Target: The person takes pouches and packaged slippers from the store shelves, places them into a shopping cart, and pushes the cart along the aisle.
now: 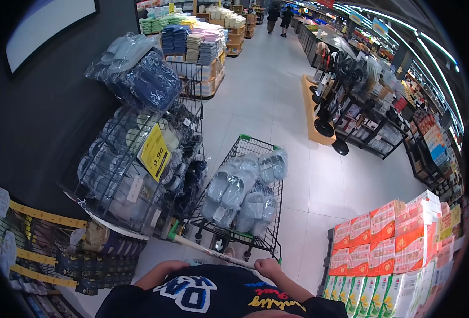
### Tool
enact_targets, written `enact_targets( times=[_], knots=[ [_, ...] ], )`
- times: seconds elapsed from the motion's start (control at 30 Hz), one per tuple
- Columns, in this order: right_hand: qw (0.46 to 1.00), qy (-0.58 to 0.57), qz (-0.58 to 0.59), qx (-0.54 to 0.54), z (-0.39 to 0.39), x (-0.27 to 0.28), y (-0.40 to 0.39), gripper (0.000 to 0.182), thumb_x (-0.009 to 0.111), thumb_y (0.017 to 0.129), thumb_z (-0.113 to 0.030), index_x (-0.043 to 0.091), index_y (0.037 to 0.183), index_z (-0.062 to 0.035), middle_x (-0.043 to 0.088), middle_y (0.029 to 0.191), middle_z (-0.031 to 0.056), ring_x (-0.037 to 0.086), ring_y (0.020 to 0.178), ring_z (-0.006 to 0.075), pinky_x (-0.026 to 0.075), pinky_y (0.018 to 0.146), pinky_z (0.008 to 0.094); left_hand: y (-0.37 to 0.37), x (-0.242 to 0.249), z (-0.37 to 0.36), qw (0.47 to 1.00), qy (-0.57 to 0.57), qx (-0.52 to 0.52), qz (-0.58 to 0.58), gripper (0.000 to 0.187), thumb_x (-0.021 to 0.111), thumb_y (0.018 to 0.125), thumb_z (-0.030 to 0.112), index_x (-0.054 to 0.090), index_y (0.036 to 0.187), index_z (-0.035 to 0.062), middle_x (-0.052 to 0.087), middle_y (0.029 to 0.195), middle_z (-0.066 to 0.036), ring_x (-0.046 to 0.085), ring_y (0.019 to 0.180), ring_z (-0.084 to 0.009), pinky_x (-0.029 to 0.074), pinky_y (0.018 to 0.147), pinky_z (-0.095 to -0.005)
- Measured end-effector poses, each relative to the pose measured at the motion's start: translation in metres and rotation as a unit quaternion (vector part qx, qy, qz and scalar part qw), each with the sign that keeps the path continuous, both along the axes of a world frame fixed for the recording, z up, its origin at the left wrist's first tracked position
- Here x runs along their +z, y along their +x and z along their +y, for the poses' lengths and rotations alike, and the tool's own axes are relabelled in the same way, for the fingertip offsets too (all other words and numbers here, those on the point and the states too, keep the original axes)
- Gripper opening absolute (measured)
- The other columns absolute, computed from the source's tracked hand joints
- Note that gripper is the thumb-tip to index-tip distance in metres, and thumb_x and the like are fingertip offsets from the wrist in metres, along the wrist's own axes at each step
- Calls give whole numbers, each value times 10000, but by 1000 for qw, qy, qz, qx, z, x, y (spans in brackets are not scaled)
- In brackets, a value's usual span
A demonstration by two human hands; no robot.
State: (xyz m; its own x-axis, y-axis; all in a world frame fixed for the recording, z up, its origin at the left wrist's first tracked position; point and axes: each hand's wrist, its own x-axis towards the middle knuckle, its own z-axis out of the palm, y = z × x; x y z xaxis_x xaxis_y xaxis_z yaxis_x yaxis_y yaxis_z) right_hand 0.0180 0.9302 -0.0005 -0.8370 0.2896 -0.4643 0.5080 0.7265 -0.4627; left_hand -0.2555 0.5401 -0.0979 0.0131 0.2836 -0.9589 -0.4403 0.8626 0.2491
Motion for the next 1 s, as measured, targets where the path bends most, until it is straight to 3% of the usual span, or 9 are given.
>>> enact_targets(
  times=[0.13,0.27,0.4,0.57,0.63,0.73,0.77,0.87,1.0],
  knots=[
    [999,0,41,28,5,-16,-3,392,476,933,-418,720,878,-116,713,845,176,685,842,402,538,748,523,-10,27,19,996,-5,-66,60,557,547,993,471,647,1291,11,699,1247,-109,694,1034,-247,530,914,-379],
    [996,20,67,54,4,-2,-5,449,524,930,-476,718,779,-101,692,767,181,682,775,397,539,706,504,-17,78,45,919,-9,-285,273,817,544,928,633,600,1310,-87,674,1244,-274,655,1163,-378,471,1017,-464],
    [995,48,63,56,1,-10,0,519,595,882,-561,692,679,-94,665,677,143,674,689,371,529,642,479,-45,134,96,804,40,-559,200,514,501,1007,471,703,1220,49,707,1214,-180,674,1108,-368,502,967,-455],
    [992,45,109,49,-5,-5,7,531,624,856,-553,668,647,-66,650,648,137,663,643,360,516,599,478,-68,202,180,903,284,-157,282,269,547,979,209,644,1126,5,721,1067,-125,683,945,-186,514,825,-293],
    [992,55,103,44,-8,-8,7,512,643,844,-534,652,623,-72,647,639,132,662,629,359,516,590,477,-81,182,199,750,241,-290,544,313,544,986,299,659,1124,43,708,1113,-137,666,1069,-302,519,888,-419],
    [993,59,96,41,-14,-4,9,507,635,855,-528,645,620,-79,651,646,127,663,633,355,515,590,477,-84,115,185,693,96,-421,577,374,545,987,366,632,1203,74,649,1222,-157,571,1217,-334,445,1015,-521],
    [993,60,95,38,-16,-6,9,509,628,861,-530,645,624,-80,652,650,127,664,636,354,515,590,478,-81,106,177,711,77,-460,527,466,554,974,441,592,1275,88,604,1281,-174,488,1299,-355,349,1082,-609],
    [993,68,88,30,-19,-6,8,510,608,883,-526,645,636,-81,655,658,127,666,646,354,515,595,477,-74,104,165,668,98,-475,565,518,606,939,459,588,1288,76,595,1311,-176,459,1329,-339,327,1096,-598],
    [996,58,67,5,-27,-4,12,509,589,906,-514,639,642,-82,657,661,128,666,653,357,515,601,479,-76,117,174,707,43,-517,481,530,633,908,390,574,1334,82,573,1371,-174,448,1365,-329,339,1098,-600]
  ],
)
